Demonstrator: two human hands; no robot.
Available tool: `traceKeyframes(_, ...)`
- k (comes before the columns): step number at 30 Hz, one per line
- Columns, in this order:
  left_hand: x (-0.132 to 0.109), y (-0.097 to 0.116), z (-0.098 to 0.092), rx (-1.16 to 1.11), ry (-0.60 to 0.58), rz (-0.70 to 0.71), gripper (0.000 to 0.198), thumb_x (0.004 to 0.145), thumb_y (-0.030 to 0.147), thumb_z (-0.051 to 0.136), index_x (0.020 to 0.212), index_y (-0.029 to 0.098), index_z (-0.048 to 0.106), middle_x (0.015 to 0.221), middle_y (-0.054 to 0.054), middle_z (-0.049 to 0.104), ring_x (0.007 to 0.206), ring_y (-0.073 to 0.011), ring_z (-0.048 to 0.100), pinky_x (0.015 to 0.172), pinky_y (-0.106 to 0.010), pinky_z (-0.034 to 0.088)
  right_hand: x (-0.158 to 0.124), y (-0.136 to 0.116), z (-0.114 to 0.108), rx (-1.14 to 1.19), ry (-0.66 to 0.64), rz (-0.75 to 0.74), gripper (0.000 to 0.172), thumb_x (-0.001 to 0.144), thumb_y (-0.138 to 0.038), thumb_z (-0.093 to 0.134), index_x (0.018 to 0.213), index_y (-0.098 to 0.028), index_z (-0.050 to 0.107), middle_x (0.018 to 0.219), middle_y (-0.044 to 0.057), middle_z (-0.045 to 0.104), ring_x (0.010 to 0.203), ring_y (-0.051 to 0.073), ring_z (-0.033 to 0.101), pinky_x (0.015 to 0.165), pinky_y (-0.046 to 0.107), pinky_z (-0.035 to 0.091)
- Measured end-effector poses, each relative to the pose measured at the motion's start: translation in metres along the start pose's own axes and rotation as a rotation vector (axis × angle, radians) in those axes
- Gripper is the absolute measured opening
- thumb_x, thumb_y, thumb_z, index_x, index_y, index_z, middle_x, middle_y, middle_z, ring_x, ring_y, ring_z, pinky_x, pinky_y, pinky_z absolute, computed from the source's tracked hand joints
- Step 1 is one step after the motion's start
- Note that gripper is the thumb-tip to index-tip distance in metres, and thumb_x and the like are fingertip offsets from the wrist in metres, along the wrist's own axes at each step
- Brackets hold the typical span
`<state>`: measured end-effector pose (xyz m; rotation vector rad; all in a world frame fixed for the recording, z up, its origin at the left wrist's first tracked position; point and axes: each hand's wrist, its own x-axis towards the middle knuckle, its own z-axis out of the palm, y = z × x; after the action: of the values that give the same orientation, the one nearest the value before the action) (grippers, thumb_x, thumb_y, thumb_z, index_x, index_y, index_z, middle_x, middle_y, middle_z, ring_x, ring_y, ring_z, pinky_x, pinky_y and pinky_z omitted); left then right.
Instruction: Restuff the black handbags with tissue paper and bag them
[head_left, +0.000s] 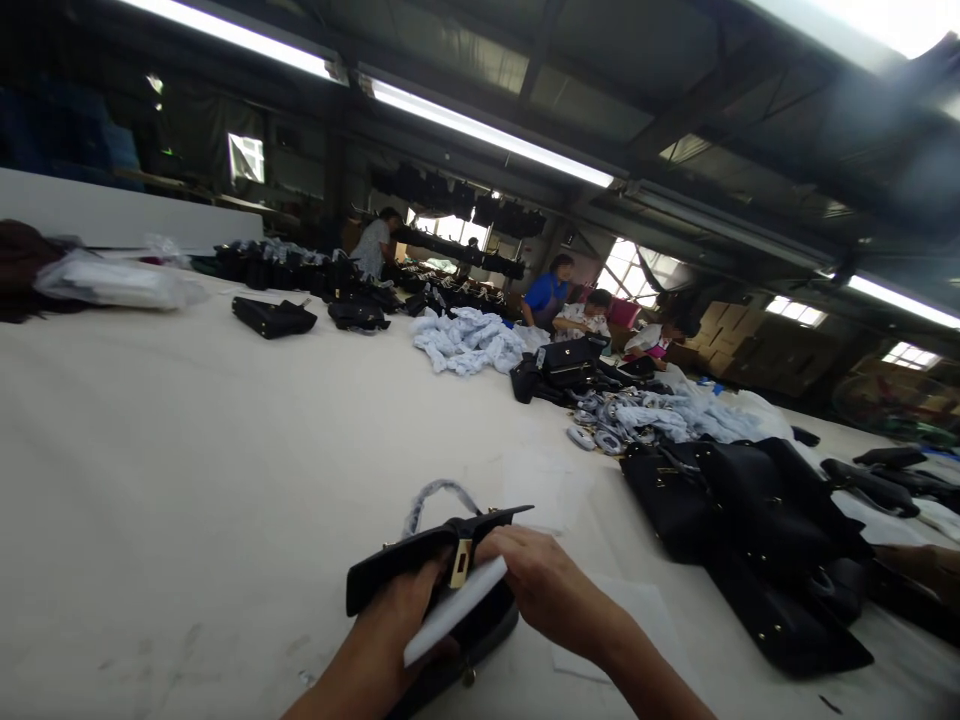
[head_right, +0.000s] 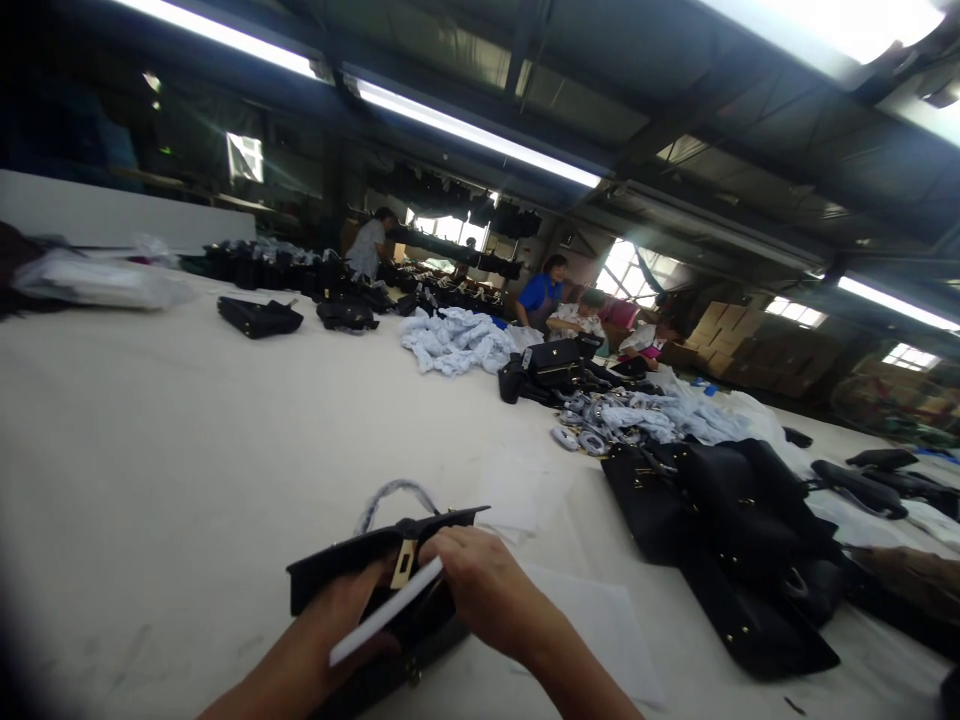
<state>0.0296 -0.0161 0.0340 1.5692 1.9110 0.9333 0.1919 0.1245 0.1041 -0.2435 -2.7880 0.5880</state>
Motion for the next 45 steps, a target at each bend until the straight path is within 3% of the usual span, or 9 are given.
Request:
traceKeyframes(6,-0.004,0.010,-0.005,0.208,-0.020,-0.162,0.072,0.074,0.009,0.057,0.142,0.021,0.036,0.120,-0.012,0.066,0.109,-0.0279,0.062,0.093,-0.037,0.047,0.017,0.026,0.016,0.157,-0.004,0.054,0.020,0.086,-0.006,0.047,0.088,-0.019,0.063,0.086,0.002,0.067,0.081,0.015,0.061,0.075,0.025,0.045)
traceKeyframes(12,-0.010,0.011,-0.010,0.265,0.064,-0.177,0.044,0.080,0.015,0.060,0.124,0.018,0.055,0.090,-0.008,0.070,0.087,-0.0261,0.065,0.077,-0.033,0.048,0.017,0.042,0.009,0.351,0.160,0.137,0.007,0.087,-0.023,0.059,0.088,-0.018,0.064,0.086,0.002,0.065,0.085,0.018,0.060,0.081,0.029,0.047)
traceKeyframes(14,-0.012,0.009,-0.007,0.184,0.097,-0.158,0.040,0.080,0.016,0.062,0.120,0.021,0.058,0.089,-0.005,0.069,0.086,-0.0238,0.065,0.077,-0.031,0.047,0.020,0.045,0.011,0.381,0.107,0.136,0.011,0.087,-0.029,0.061,0.089,-0.019,0.064,0.089,0.002,0.065,0.090,0.019,0.059,0.084,0.030,0.046)
traceKeyframes(20,-0.014,0.004,-0.004,0.038,0.105,-0.156,0.058,0.078,0.016,0.066,0.133,0.025,0.049,0.099,-0.004,0.070,0.093,-0.0217,0.064,0.086,-0.031,0.048,0.024,0.056,0.024,0.635,-0.302,0.234,0.027,0.080,-0.041,0.069,0.089,-0.016,0.067,0.080,0.000,0.065,0.074,0.016,0.058,0.067,0.025,0.047)
traceKeyframes(25,-0.014,-0.003,-0.009,0.004,0.142,-0.152,0.054,0.080,0.014,0.062,0.131,0.023,0.050,0.104,-0.005,0.069,0.096,-0.0218,0.064,0.089,-0.033,0.048,0.021,0.044,0.002,0.174,-0.325,0.161,0.014,0.085,-0.024,0.058,0.083,-0.019,0.071,0.071,-0.001,0.067,0.069,0.015,0.059,0.066,0.023,0.040)
traceKeyframes(30,-0.017,-0.007,-0.004,0.009,0.089,-0.152,0.060,0.075,0.005,0.056,0.133,0.022,0.050,0.095,-0.002,0.070,0.089,-0.0205,0.065,0.085,-0.033,0.049,0.018,0.054,0.001,-0.257,-0.380,0.018,0.038,0.074,-0.002,0.051,0.093,-0.027,0.074,0.081,0.002,0.072,0.072,0.015,0.062,0.066,0.024,0.038)
traceKeyframes(34,-0.019,-0.010,-0.001,0.008,0.137,-0.112,0.067,0.070,-0.002,0.050,0.132,0.024,0.051,0.097,-0.002,0.069,0.091,-0.0194,0.064,0.087,-0.033,0.049,0.013,0.050,0.019,-0.293,-0.302,-0.087,0.037,0.078,-0.002,0.048,0.095,-0.022,0.074,0.089,0.007,0.072,0.080,0.019,0.064,0.073,0.027,0.044)
traceKeyframes(40,-0.016,-0.008,-0.002,0.043,0.223,-0.026,0.058,0.076,-0.002,0.043,0.126,0.024,0.057,0.126,-0.005,0.063,0.117,-0.0208,0.057,0.107,-0.037,0.041,0.006,0.009,0.029,-0.048,-0.323,-0.201,0.045,0.079,-0.011,0.052,0.120,-0.025,0.063,0.120,0.008,0.065,0.108,0.022,0.060,0.090,0.030,0.046)
traceKeyframes(45,-0.018,-0.005,-0.006,0.024,0.131,-0.087,0.055,0.075,0.005,0.052,0.128,0.022,0.055,0.121,-0.006,0.065,0.112,-0.0223,0.059,0.104,-0.037,0.045,0.013,0.008,0.025,-0.141,-0.369,-0.001,0.047,0.067,-0.001,0.050,0.102,-0.025,0.072,0.095,0.005,0.073,0.092,0.022,0.066,0.078,0.028,0.047)
